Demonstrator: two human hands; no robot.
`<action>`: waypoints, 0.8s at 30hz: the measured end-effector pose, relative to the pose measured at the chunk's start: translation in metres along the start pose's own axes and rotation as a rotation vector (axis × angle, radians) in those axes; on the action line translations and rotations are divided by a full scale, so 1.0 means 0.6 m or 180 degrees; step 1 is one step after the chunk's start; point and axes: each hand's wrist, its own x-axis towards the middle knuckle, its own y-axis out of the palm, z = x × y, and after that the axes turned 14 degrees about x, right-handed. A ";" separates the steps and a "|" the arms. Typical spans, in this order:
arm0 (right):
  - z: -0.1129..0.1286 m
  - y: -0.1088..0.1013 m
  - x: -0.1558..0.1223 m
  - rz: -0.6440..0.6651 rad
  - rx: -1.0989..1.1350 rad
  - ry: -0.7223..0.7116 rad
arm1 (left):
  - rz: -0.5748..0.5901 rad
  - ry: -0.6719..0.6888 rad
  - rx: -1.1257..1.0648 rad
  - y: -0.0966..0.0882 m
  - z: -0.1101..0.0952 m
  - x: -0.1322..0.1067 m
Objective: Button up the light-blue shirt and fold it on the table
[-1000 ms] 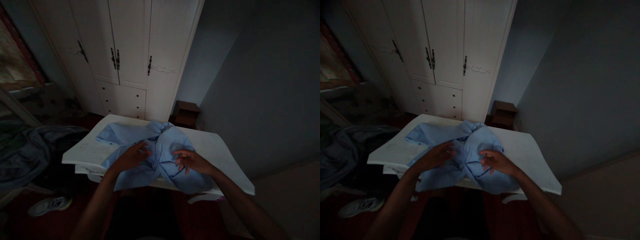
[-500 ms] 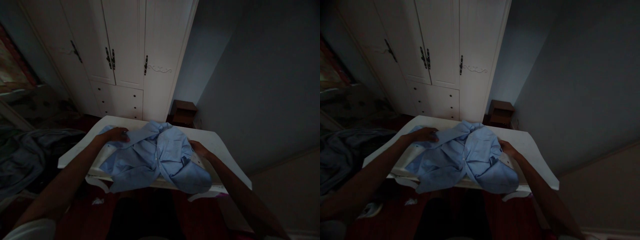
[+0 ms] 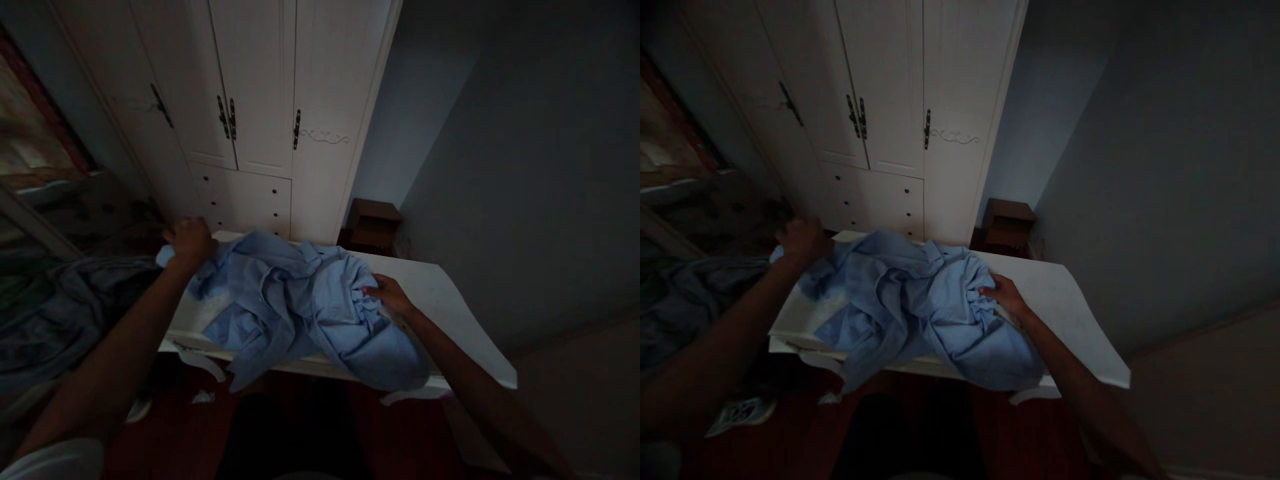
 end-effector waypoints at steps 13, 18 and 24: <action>0.067 0.146 -0.106 0.2418 -0.1027 -0.1164 | 0.1549 0.1593 -0.2251 0.044 -0.333 -0.172; 0.040 0.064 -0.072 0.0741 -0.0910 -0.1153 | 0.1402 0.1508 -0.2325 0.071 -0.322 -0.166; 0.009 0.016 -0.015 0.0903 -0.1105 -0.0149 | 0.0859 0.0817 -0.3925 0.074 -0.286 -0.175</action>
